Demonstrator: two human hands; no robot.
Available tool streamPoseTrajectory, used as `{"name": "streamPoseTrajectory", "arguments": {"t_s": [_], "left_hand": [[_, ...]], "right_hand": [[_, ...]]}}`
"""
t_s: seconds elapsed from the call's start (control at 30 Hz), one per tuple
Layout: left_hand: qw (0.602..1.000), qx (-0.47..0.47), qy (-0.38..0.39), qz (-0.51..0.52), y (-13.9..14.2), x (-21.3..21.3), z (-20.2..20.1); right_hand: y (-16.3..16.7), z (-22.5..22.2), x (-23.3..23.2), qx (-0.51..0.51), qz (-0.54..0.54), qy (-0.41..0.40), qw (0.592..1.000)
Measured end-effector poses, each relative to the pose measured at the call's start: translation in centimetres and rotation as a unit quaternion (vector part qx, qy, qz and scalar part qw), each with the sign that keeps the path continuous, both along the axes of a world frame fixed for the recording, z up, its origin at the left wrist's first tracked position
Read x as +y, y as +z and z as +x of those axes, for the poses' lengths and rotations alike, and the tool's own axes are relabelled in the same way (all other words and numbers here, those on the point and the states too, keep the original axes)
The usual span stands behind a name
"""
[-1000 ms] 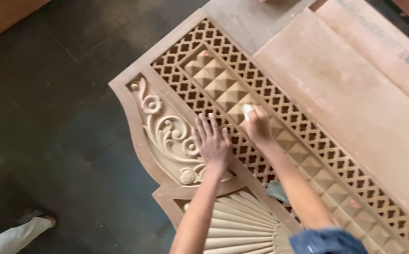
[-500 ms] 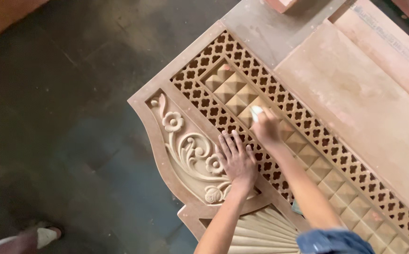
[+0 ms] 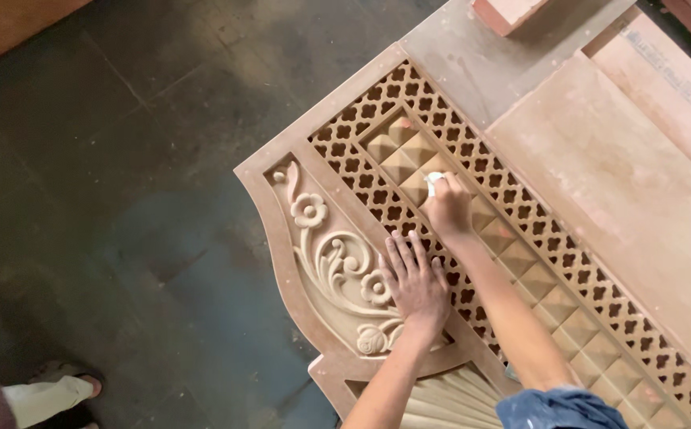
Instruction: The person sands a large carved wooden panel using a white sanding block, moving systematically across floral, fan, and lattice patterns. The person occasionally switches to a metal scraper tool to remove material from the carved surfaces.
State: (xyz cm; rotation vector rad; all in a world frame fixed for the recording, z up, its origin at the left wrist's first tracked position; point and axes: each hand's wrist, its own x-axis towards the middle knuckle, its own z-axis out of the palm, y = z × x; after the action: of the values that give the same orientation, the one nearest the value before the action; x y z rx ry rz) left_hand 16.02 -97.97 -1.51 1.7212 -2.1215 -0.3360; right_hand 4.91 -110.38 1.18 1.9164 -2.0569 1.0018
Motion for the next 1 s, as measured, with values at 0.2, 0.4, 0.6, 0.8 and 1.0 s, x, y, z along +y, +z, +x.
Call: {"name": "streamPoseTrajectory", "arguments": {"t_s": [0.2, 0.4, 0.6, 0.8, 1.0], "left_hand": [[1.0, -0.003, -0.021, -0.001, -0.3, -0.1, 0.4], [0.999, 0.03, -0.003, 0.016, -0.5, -0.2, 0.1], [1.0, 0.011, 0.001, -0.004, -1.1, 0.1, 0.1], [1.0, 0.014, 0.006, 0.012, -0.8, 0.2, -0.2], [1.0, 0.009, -0.005, -0.004, -0.4, 0.5, 0.1]], "right_hand": [[-1.2, 4.2, -11.9, -0.037, 0.017, -0.006, 0.999], [-1.0, 3.0, -9.7, -0.084, 0.05, 0.047, 0.994], [-0.7, 4.0, -10.4, 0.018, -0.033, 0.002, 0.999], [-0.2, 3.8, -12.1, 0.014, 0.069, -0.012, 0.997], [-2.3, -1.9, 3.3, 0.047, 0.066, -0.011, 0.997]]}}
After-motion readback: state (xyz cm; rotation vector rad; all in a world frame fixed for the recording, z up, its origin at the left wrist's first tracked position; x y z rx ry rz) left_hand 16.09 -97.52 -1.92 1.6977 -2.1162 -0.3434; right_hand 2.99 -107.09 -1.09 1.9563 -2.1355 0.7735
